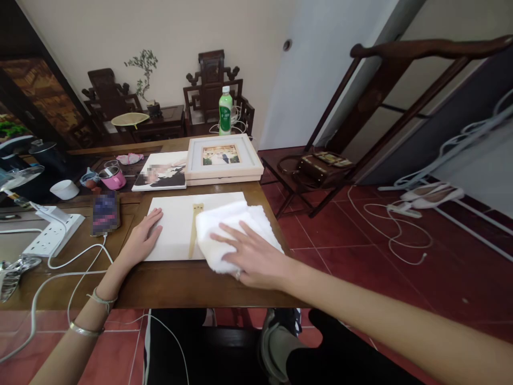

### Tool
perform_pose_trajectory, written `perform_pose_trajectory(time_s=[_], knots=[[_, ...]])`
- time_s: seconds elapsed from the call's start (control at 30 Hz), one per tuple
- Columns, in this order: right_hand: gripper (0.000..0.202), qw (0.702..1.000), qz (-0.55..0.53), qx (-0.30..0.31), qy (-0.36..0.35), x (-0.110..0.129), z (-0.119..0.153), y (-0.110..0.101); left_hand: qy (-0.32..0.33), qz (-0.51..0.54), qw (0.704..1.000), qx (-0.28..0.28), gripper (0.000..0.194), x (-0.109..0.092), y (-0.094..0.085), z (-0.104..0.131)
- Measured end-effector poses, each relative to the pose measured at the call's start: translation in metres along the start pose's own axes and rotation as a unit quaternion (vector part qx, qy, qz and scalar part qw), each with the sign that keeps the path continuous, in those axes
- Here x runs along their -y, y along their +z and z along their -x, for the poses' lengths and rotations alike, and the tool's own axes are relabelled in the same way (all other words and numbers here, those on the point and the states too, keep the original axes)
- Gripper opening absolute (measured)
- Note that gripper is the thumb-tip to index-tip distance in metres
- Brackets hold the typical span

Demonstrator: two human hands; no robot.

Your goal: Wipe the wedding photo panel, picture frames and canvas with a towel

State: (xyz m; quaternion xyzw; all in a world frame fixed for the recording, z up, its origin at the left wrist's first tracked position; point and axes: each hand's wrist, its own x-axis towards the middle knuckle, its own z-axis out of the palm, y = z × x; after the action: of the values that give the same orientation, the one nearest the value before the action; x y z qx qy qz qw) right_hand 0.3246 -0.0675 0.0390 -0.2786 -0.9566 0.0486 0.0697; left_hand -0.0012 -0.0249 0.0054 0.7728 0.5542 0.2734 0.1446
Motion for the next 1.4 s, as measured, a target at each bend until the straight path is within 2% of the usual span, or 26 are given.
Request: perform_pose_trajectory(time_s=[0.07,0.27,0.4,0.5,0.6,0.7,0.83,0.97,1.07,1.2,1.4], knots=[[0.024,1.000,0.014,0.013,0.017,-0.013,-0.017,-0.006,0.001,0.001,1.000,0.000,0.049,0.000,0.000,0.000],[0.030,0.997,0.022,0.004,0.071,-0.052,-0.070,-0.011,0.001,0.008,1.000,-0.003,0.048,0.001,0.000,0.000],[0.033,0.993,0.019,-0.009,0.113,-0.052,-0.096,-0.009,0.001,0.009,1.000,-0.002,0.048,0.002,0.000,0.000],[0.036,0.993,0.004,-0.002,0.118,-0.032,-0.105,-0.008,0.002,0.008,1.000,-0.002,0.048,0.002,-0.001,0.000],[0.042,0.992,-0.006,0.036,0.119,-0.001,-0.102,-0.007,0.000,0.006,1.000,0.002,0.049,0.001,0.000,0.000],[0.041,0.993,-0.018,0.076,0.085,0.032,-0.087,-0.005,-0.003,0.007,1.000,0.001,0.050,0.001,0.000,0.001],[0.035,0.995,-0.027,0.090,0.036,0.072,-0.062,0.000,-0.004,0.008,1.000,0.001,0.050,0.001,0.000,0.001],[0.036,0.994,-0.032,0.101,0.001,0.089,-0.050,0.000,0.002,0.013,1.000,0.000,0.049,0.001,0.000,0.001],[0.040,0.993,-0.050,0.103,0.009,0.074,-0.057,-0.007,0.003,0.014,1.000,0.000,0.048,0.001,-0.001,0.001],[0.044,0.994,-0.060,0.075,0.054,0.030,-0.083,-0.014,0.001,0.010,1.000,0.003,0.049,0.001,-0.001,0.001],[0.033,0.996,-0.043,0.030,0.075,-0.031,-0.128,-0.014,0.002,0.008,1.000,0.002,0.047,0.001,-0.001,0.001]])
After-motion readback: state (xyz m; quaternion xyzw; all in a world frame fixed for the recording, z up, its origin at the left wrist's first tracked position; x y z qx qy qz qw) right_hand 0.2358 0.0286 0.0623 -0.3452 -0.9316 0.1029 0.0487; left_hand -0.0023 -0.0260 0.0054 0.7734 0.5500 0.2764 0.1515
